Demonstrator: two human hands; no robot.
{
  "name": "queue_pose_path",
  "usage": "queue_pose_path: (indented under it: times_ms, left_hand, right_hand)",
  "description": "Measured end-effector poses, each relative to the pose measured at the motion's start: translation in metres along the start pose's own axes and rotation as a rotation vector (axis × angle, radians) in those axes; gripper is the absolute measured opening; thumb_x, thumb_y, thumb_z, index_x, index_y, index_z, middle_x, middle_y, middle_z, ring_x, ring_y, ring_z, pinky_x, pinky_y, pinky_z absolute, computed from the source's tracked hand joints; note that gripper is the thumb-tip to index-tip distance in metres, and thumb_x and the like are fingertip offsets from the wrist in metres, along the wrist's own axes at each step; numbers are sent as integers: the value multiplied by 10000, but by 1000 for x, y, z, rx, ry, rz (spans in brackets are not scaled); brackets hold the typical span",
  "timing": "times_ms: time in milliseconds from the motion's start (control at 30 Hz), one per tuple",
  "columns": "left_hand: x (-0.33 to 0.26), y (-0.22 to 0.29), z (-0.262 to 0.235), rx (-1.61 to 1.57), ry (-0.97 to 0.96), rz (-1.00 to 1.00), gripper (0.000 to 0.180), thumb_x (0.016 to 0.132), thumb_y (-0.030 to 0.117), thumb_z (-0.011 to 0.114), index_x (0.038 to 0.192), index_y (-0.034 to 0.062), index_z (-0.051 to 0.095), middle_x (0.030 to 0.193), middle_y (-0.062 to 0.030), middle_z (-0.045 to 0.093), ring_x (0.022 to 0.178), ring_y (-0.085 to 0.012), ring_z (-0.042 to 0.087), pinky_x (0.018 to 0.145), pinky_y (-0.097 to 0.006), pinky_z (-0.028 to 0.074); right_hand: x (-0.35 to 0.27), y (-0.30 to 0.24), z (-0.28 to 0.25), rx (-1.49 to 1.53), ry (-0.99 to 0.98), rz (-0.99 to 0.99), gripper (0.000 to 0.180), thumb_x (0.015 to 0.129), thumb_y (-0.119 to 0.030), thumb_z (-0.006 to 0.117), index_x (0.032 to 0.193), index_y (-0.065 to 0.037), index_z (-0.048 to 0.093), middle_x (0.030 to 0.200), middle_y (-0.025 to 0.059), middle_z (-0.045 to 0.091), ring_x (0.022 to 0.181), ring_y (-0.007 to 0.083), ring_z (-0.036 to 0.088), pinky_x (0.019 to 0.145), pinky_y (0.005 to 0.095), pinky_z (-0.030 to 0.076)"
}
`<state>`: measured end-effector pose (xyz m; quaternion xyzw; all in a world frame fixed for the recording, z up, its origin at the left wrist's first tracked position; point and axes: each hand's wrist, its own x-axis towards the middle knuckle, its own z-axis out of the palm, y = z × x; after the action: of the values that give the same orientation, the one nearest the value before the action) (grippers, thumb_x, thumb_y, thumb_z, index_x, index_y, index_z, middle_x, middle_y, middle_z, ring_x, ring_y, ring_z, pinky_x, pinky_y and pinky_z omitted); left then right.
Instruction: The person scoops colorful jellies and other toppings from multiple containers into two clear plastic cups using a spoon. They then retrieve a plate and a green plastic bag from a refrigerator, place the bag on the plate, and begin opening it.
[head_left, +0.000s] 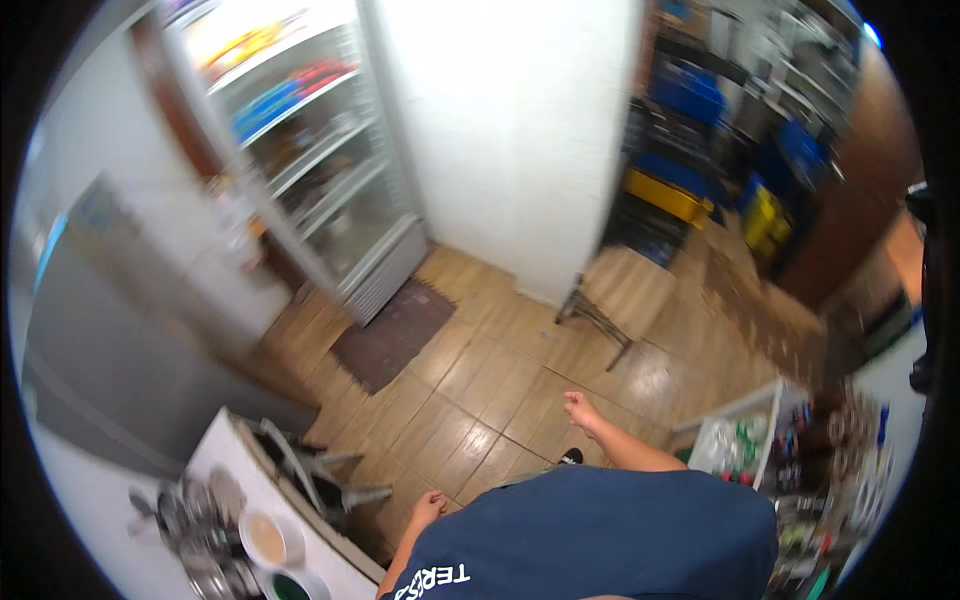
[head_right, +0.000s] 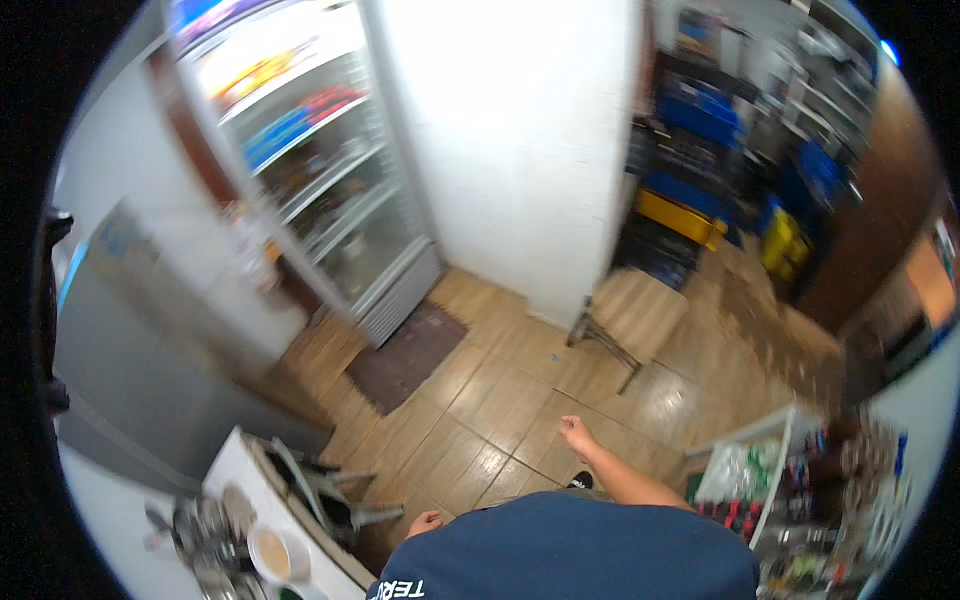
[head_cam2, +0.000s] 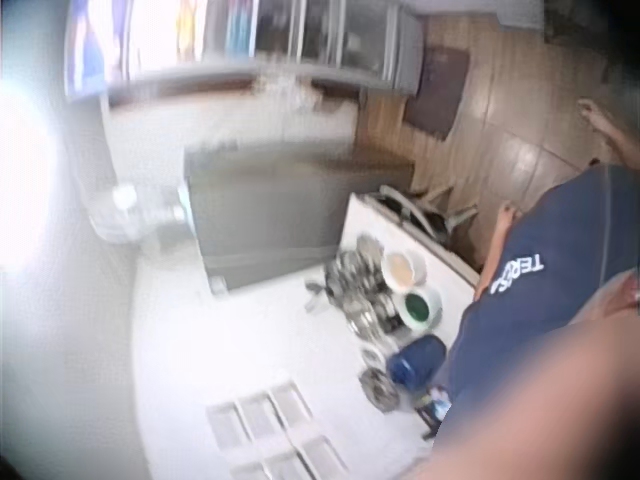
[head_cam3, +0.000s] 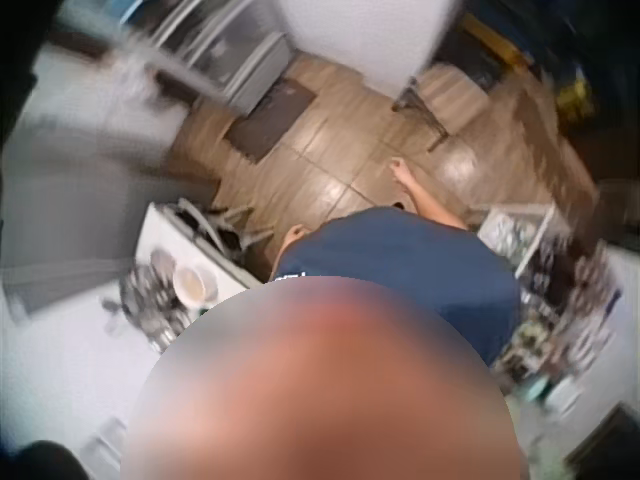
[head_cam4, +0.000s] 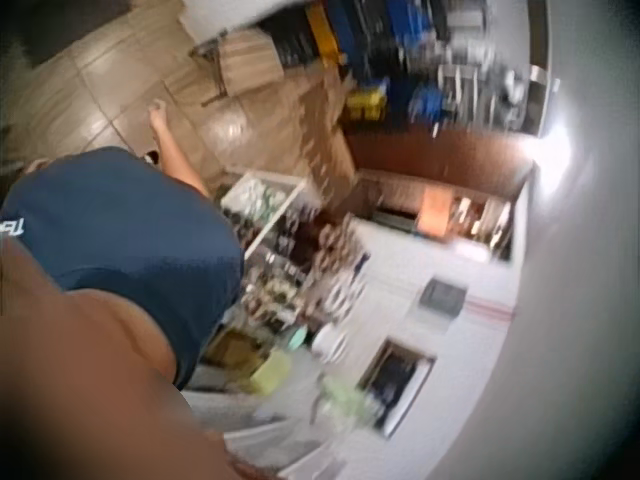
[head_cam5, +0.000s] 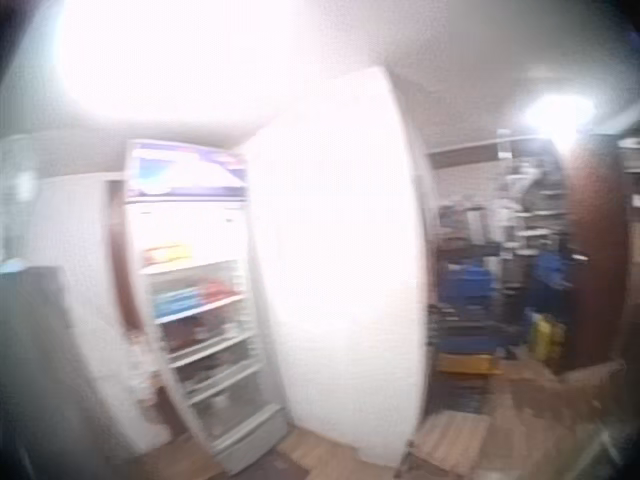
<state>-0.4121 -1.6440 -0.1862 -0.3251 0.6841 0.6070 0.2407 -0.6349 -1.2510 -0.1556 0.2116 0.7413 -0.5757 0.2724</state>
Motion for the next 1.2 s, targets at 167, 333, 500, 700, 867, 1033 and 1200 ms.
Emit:
queue_pose_path:
  times_ms: [167, 333, 500, 700, 867, 1033, 1200]
  left_hand:
    - [93, 101, 70, 426, -199, 17, 487, 824, 83, 628, 1285, 0, 496, 1002, -140, 614, 776, -172, 627, 632, -309, 515]
    - [170, 191, 184, 1005, -416, 21, 491, 791, 90, 651, 1258, 1, 530, 1065, -178, 626, 799, -190, 655, 675, -313, 533]
    - [234, 284, 337, 1236, -529, 204, 496, 758, 98, 672, 1236, 15, 565, 1110, -208, 640, 813, -214, 680, 718, -331, 550]
    - [310, 372, 516, 1510, -665, 682, 532, 749, 177, 672, 1258, 67, 568, 1084, -209, 652, 850, -283, 685, 787, -382, 539]
    - [329, 441, 639, 1520, -920, 672, 527, 763, 233, 652, 1260, 76, 572, 1034, -186, 679, 968, -309, 655, 887, -390, 496]
    - [330, 503, 781, 1747, -1148, 712, 502, 774, 216, 660, 1251, 83, 577, 1071, -228, 645, 997, -327, 632, 866, -400, 494]
    - [330, 562, 968, 1519, -1125, 1021, 380, 814, 117, 572, 1190, 82, 619, 816, -206, 663, 686, -310, 646, 665, -399, 518]
  right_hand:
    - [-10, 72, -129, 75, 4, 61, 469, 894, -230, 543, 1342, -128, 447, 1299, 76, 487, 1095, 194, 499, 858, 412, 471]
    - [-36, 142, -234, 276, 174, 55, 435, 921, -286, 548, 1324, -137, 478, 1144, 29, 553, 1016, 171, 520, 808, 377, 472]
    - [-47, 179, -291, 596, 344, 106, 386, 929, -272, 567, 1285, -137, 505, 1042, -1, 560, 911, 146, 537, 777, 345, 465]
    - [-10, 188, -343, 826, 408, 261, 362, 929, -235, 568, 1268, -127, 503, 975, -3, 557, 857, 115, 539, 731, 324, 471]
    - [23, 130, -433, 549, 526, 203, 368, 905, -194, 561, 1254, -79, 561, 988, 68, 624, 834, 163, 579, 663, 316, 478]
    - [30, 77, -533, 594, 903, -45, 352, 890, -124, 550, 1236, -69, 579, 1053, 77, 633, 898, 173, 586, 846, 302, 467]
    - [53, 85, -654, 734, 1244, -101, 278, 888, -97, 549, 1158, -51, 602, 999, 16, 628, 798, 91, 550, 675, 244, 444]
